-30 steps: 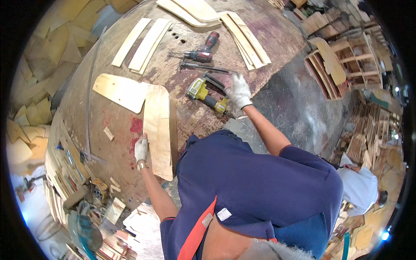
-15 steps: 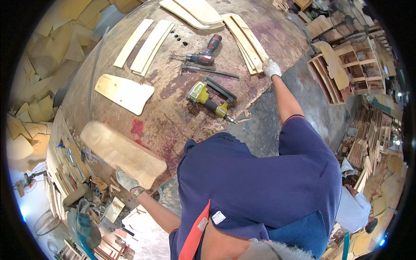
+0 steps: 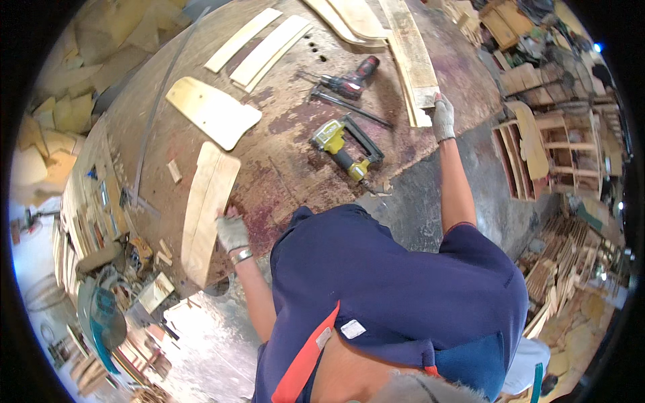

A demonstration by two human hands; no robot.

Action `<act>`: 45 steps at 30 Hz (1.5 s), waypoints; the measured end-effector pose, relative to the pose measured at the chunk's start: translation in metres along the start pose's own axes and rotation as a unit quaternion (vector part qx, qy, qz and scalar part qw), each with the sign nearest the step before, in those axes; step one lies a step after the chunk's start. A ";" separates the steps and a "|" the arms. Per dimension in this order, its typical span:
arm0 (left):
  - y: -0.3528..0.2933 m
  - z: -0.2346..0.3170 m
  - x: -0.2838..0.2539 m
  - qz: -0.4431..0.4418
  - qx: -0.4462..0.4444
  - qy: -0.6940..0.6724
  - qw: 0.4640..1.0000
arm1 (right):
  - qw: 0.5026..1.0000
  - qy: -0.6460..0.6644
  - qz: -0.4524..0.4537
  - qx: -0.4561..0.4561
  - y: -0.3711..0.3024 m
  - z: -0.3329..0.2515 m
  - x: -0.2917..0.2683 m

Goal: The person assembles curved wooden pieces on a workbench using a nail gun, then cuts small wooden strips with a miter saw and attaches them to the assembly. The person handles wood pieces, a nail gun, and a miter saw throughout the task.

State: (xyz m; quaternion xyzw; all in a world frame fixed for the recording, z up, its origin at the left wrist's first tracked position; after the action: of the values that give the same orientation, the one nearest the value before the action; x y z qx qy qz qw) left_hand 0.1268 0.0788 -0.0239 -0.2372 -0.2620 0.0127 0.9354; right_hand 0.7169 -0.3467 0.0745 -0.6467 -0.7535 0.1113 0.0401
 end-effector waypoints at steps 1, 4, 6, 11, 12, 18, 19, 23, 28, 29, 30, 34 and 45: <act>-0.006 -0.006 0.011 -0.047 0.000 -0.012 0.999 | 0.999 0.014 -0.032 0.002 -0.007 -0.005 0.014; -0.016 -0.017 0.029 -0.013 -0.050 -0.020 0.998 | 0.995 0.033 -0.091 0.023 -0.030 -0.017 0.053; -0.024 -0.015 0.026 0.038 -0.080 -0.093 0.992 | 0.989 0.040 -0.139 0.026 -0.050 -0.022 0.082; -0.046 0.014 -0.022 0.161 0.036 -0.212 0.963 | 0.947 -0.047 -0.295 0.119 -0.147 0.000 0.167; -0.049 0.018 -0.032 0.194 0.082 -0.205 0.956 | 0.922 -0.136 -0.324 0.161 -0.165 0.005 0.181; -0.064 0.023 -0.057 0.092 0.086 -0.108 0.986 | 0.788 -0.191 -0.495 0.312 -0.292 0.056 0.273; -0.064 0.025 -0.060 0.086 0.052 -0.136 0.986 | 0.742 -0.222 -0.519 0.360 -0.308 0.064 0.284; -0.059 0.032 -0.058 0.027 0.012 -0.101 0.994 | 0.610 -0.217 -0.591 0.482 -0.373 0.083 0.339; -0.060 0.047 -0.053 0.009 0.135 0.127 0.983 | 0.591 -0.269 -0.664 0.371 -0.434 0.068 0.397; -0.059 0.047 -0.047 0.007 0.177 0.088 0.980 | 0.591 -0.281 -0.699 0.287 -0.441 0.061 0.402; -0.059 0.048 -0.050 0.067 0.179 0.118 0.974 | 0.585 -0.285 -0.733 0.198 -0.446 0.053 0.404; -0.051 0.050 -0.048 0.161 0.228 0.108 0.954 | 0.808 -0.317 -0.424 -0.260 -0.378 0.002 0.416; -0.035 0.037 -0.053 0.129 0.298 0.129 0.937 | 0.805 -0.181 -0.506 0.251 -0.257 0.043 0.493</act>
State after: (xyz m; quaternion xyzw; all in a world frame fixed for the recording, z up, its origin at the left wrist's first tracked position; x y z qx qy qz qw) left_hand 0.0595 0.0562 -0.0054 0.0216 -0.0907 0.1798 0.9793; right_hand 0.3808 0.0977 0.0483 -0.1087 -0.9132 0.3754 0.1151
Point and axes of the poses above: each hand's wrist, its own y-axis towards the middle knuckle, its own x-axis out of the palm, z = x × y, the point moved 4 cm from there along y, towards the middle knuckle, and after that the axes turned 11 degrees about x, right-handed, at the moved point
